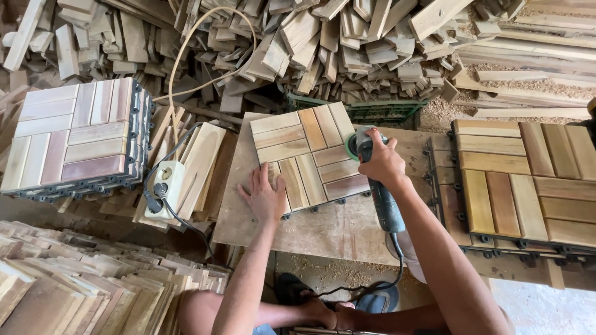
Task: Sanding the surface of wooden floor tiles using a handheld power sander in a workshop.
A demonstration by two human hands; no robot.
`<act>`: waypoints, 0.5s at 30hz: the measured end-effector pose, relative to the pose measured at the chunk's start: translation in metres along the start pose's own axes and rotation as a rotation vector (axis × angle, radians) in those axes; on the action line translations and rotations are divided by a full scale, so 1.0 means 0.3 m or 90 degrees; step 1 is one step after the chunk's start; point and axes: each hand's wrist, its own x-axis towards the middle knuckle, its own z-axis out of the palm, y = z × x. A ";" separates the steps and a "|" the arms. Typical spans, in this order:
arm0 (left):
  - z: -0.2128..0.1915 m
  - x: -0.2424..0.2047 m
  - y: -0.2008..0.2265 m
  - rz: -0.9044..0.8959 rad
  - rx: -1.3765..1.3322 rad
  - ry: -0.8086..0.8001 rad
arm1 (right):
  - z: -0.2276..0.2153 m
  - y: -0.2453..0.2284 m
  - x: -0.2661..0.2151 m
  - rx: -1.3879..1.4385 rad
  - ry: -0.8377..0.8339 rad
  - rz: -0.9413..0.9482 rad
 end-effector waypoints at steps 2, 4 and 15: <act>0.000 0.000 0.004 0.002 0.000 0.003 | -0.006 0.009 0.003 0.010 0.003 0.003; -0.003 0.001 0.005 0.002 0.000 0.006 | -0.009 0.009 0.006 0.020 0.005 0.004; -0.030 -0.006 0.029 -0.011 -0.021 -0.007 | 0.046 -0.065 -0.025 0.018 -0.012 -0.018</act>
